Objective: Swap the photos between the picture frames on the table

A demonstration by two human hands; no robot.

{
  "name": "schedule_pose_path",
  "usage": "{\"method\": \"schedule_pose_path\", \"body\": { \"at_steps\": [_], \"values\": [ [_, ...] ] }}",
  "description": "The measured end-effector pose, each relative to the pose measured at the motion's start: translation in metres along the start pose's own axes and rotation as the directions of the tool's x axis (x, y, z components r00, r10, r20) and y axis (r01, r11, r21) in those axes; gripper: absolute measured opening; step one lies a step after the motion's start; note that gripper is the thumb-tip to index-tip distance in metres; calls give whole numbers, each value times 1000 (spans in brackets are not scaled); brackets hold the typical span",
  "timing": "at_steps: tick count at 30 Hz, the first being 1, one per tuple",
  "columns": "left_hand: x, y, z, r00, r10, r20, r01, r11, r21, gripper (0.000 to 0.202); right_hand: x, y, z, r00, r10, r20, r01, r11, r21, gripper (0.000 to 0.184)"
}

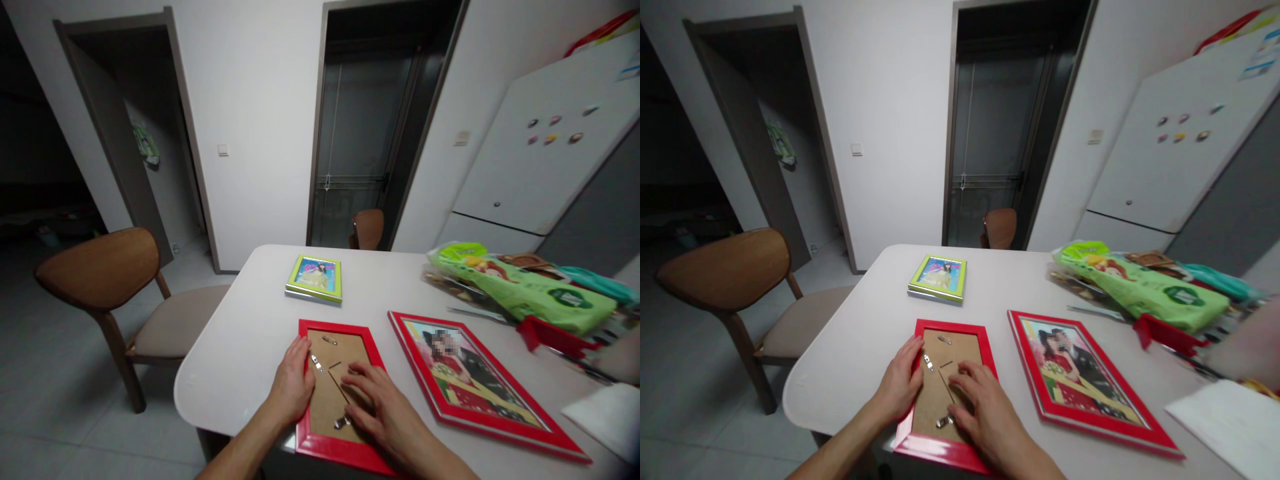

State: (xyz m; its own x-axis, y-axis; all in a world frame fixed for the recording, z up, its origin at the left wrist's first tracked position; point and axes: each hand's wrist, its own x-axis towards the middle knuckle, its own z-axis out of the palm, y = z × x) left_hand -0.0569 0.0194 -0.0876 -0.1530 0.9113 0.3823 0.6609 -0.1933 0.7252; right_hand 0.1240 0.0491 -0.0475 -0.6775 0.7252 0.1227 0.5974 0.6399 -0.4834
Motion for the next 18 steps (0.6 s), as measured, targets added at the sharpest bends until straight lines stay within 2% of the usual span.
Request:
{"method": "schedule_pose_path", "body": {
  "at_steps": [2, 7, 10, 13, 16, 18],
  "values": [
    [0, 0, -1, 1000, -19, -4, 19, 999, -26, 47, 3, 3, 2, 996, 71, -51, -74, 996, -54, 38],
    [3, 10, -7, 995, -98, -18, 94, 985, -143, 44, 8, 0, 0, 986, 136, -100, -144, 986, -78, 37],
    [5, 24, -9, 985, -164, -46, 148, 959, -242, 44, 12, -12, -11, 982, 137, -129, -148, 985, -85, 37],
    [8, 33, -11, 965, -261, -26, 227, 882, -412, 40, 15, -27, -23, 982, 94, -162, -106, 992, -67, 35],
    [10, 27, -23, 927, -376, 12, 321, 775, -544, 35, 18, -27, -29, 977, 50, -209, -47, 999, 20, 35],
    [9, 13, -39, 898, -441, 5, 366, 738, -567, 33, 17, -13, -29, 963, 76, -260, -70, 997, 30, 37]
  ]
}}
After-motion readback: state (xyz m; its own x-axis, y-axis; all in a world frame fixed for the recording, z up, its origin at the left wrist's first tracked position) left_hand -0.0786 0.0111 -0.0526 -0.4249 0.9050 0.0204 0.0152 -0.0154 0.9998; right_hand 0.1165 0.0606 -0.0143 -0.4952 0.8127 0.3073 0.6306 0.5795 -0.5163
